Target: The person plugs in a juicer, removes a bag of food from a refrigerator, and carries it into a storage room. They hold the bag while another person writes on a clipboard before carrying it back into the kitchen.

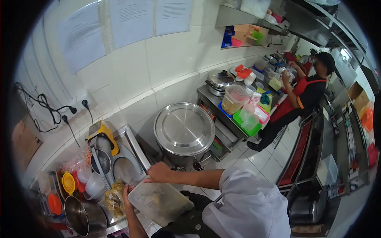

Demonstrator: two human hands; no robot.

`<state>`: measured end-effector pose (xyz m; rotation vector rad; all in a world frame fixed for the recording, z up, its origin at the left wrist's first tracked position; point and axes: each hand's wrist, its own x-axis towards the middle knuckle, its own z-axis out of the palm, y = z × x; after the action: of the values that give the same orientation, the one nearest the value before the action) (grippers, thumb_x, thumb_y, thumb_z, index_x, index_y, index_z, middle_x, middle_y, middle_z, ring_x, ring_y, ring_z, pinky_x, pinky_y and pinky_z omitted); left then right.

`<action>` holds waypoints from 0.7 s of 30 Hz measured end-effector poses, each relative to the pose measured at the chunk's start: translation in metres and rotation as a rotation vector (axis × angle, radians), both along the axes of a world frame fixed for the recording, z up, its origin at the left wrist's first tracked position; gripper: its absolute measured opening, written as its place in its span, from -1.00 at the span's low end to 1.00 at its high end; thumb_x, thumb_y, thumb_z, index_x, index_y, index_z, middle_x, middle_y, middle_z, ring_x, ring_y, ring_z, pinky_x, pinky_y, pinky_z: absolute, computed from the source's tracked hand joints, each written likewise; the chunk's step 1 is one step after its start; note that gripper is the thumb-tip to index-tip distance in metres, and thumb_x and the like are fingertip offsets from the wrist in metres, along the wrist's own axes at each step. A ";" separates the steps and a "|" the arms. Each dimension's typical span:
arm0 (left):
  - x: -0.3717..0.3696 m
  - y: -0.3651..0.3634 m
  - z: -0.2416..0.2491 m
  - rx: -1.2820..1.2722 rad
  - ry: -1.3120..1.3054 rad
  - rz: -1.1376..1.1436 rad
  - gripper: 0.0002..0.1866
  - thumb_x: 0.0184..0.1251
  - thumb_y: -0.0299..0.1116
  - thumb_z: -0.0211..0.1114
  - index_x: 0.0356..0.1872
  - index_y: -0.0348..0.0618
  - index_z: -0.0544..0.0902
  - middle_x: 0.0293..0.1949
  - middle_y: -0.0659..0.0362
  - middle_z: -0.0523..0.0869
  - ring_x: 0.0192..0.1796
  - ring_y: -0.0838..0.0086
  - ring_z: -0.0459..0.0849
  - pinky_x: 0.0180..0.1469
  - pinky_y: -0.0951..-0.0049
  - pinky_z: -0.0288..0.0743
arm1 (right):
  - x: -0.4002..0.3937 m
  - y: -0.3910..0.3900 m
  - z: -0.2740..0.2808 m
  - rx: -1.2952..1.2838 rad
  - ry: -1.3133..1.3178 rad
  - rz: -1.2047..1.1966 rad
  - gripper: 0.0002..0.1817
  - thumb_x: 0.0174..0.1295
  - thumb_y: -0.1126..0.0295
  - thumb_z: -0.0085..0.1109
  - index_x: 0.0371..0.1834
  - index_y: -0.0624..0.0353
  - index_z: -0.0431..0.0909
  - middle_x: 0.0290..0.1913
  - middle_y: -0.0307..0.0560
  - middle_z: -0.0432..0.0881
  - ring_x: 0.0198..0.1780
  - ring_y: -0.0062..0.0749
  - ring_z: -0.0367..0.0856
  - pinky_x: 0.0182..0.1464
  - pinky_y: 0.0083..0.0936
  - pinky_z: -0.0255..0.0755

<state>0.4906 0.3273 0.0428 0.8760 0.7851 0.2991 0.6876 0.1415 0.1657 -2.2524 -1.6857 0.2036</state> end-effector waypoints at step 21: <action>-0.011 -0.040 0.047 0.053 -0.310 0.132 -0.71 0.39 -0.14 0.08 -0.08 -0.11 0.56 -0.23 0.22 0.62 -0.18 0.48 0.59 -0.06 0.36 0.52 | -0.044 -0.077 -0.012 0.388 1.711 -0.027 -0.68 0.36 0.27 0.03 0.11 0.15 0.37 -0.10 0.00 0.64 -0.25 -0.38 0.67 -0.20 -0.46 0.55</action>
<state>0.4795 0.2872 0.0902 0.8042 0.5483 0.5602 0.6436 0.0642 0.1541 -0.9662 -0.5839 1.2001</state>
